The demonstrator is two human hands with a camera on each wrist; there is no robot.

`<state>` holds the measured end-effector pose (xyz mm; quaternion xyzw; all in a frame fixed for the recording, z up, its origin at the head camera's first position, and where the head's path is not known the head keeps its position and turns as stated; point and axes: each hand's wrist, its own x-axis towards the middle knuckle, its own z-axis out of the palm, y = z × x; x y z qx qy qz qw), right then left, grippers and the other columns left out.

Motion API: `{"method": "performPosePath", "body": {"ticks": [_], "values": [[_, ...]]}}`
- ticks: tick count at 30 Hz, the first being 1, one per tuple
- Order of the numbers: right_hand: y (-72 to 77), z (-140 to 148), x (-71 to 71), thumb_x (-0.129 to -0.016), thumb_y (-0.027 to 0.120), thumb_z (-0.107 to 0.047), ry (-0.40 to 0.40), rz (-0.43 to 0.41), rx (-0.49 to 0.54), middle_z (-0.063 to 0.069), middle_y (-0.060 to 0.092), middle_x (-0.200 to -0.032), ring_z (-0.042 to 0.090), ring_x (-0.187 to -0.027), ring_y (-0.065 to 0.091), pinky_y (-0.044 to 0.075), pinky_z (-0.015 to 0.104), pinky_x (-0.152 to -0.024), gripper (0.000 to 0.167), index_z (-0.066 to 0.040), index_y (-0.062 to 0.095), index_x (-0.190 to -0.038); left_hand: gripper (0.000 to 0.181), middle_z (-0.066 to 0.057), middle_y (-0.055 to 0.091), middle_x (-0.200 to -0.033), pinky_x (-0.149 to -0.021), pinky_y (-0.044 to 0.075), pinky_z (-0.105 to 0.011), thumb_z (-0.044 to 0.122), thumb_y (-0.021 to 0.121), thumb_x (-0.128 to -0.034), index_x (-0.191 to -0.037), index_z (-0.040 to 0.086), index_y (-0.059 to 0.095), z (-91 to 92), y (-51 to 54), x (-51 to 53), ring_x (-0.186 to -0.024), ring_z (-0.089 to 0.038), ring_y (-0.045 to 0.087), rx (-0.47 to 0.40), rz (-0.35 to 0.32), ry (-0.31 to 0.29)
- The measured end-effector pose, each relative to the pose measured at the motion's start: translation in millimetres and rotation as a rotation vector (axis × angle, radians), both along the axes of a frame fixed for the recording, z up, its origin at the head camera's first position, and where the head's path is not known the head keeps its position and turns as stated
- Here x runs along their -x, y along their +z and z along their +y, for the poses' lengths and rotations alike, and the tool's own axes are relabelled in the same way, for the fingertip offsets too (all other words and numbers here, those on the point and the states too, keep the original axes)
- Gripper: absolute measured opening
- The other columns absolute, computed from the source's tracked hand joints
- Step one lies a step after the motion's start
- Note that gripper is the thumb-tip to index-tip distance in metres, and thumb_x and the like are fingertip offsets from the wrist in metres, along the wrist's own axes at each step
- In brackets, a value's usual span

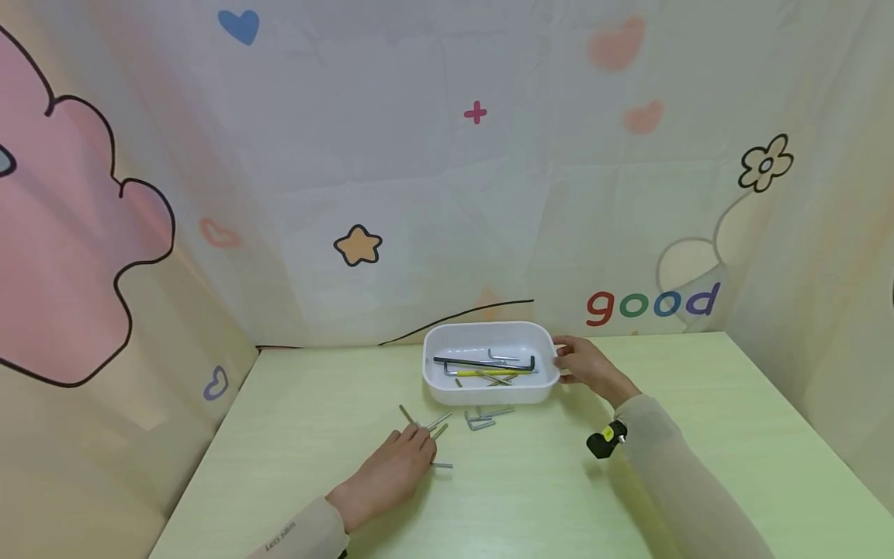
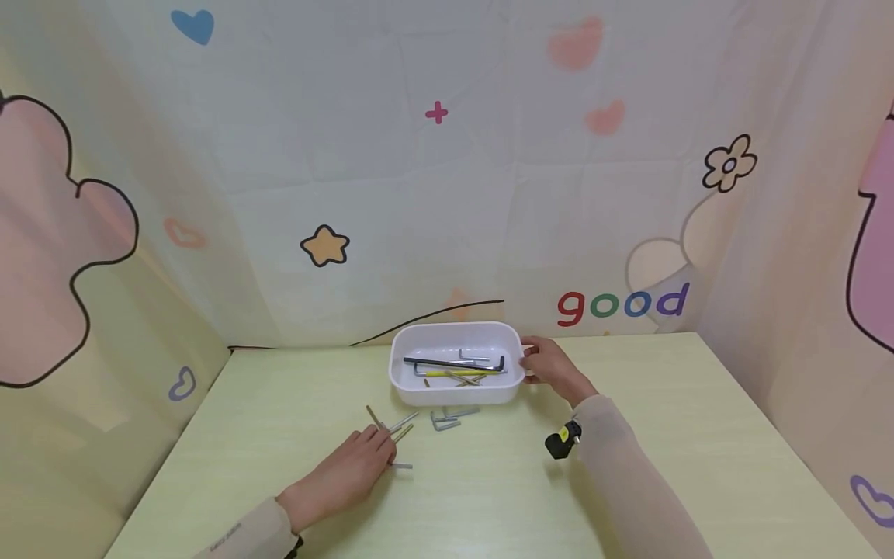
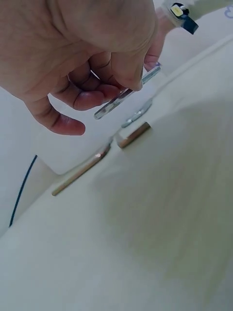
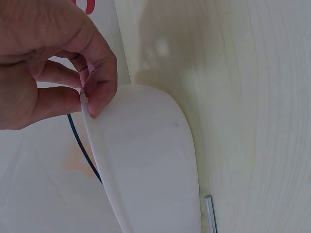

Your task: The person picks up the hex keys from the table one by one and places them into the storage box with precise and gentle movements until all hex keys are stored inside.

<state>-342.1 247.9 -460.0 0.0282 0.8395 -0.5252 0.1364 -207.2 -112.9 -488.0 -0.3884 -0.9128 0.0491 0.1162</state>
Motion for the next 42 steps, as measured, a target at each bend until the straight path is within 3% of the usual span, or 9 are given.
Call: {"method": "performPosePath", "body": {"ticks": [9,19,29,38,42], "values": [[-2.0,0,1.2,-0.098,0.052,-0.003,-0.009,0.004,0.004,0.021,0.046,-0.126,0.029,-0.101,0.055,0.060,0.034,-0.082,0.056,-0.003,0.034,-0.150,0.010,0.003,0.049,-0.091,-0.071,0.045,-0.026,0.019,0.062,-0.0938,-0.095,0.015,0.054,-0.4,11.8,7.7,-0.086,-0.014,0.045,-0.005,0.020,0.013],[-2.6,1,1.3,-0.098,0.053,-0.004,-0.005,0.007,0.016,0.022,0.046,-0.128,0.030,-0.104,0.056,0.060,0.036,-0.086,0.056,-0.003,0.034,-0.150,0.007,0.003,0.047,-0.090,-0.071,0.043,-0.026,0.018,0.059,-0.0957,-0.096,0.014,0.054,4.5,27.8,20.4,-0.085,-0.015,0.043,-0.024,0.037,0.020],[-3.5,3,1.4,-0.098,0.052,-0.004,-0.003,-0.002,0.039,0.023,0.045,-0.131,0.030,-0.105,0.055,0.059,0.040,-0.091,0.056,-0.003,0.032,-0.151,0.009,0.000,0.049,-0.091,-0.071,0.044,-0.027,0.019,0.057,-0.0970,-0.096,0.011,0.053,12.7,38.6,35.4,-0.087,-0.017,0.045,0.012,0.126,0.013],[-3.3,3,0.8,-0.098,0.051,-0.003,-0.003,0.000,0.054,0.022,0.046,-0.129,0.028,-0.103,0.056,0.059,0.038,-0.089,0.056,-0.003,0.033,-0.151,0.009,-0.002,0.049,-0.090,-0.068,0.041,-0.026,0.012,0.060,-0.0938,-0.096,0.010,0.052,18.5,47.1,48.9,-0.084,-0.018,0.042,0.030,0.128,0.012],[-3.2,4,0.3,-0.098,0.051,-0.004,-0.003,-0.004,0.058,0.022,0.045,-0.129,0.029,-0.104,0.055,0.059,0.040,-0.091,0.056,-0.003,0.032,-0.151,0.018,-0.003,0.051,-0.094,-0.071,0.043,-0.028,0.010,0.066,-0.0870,-0.099,0.009,0.052,21.8,50.6,56.1,-0.087,-0.020,0.044,0.025,0.117,0.024]]}}
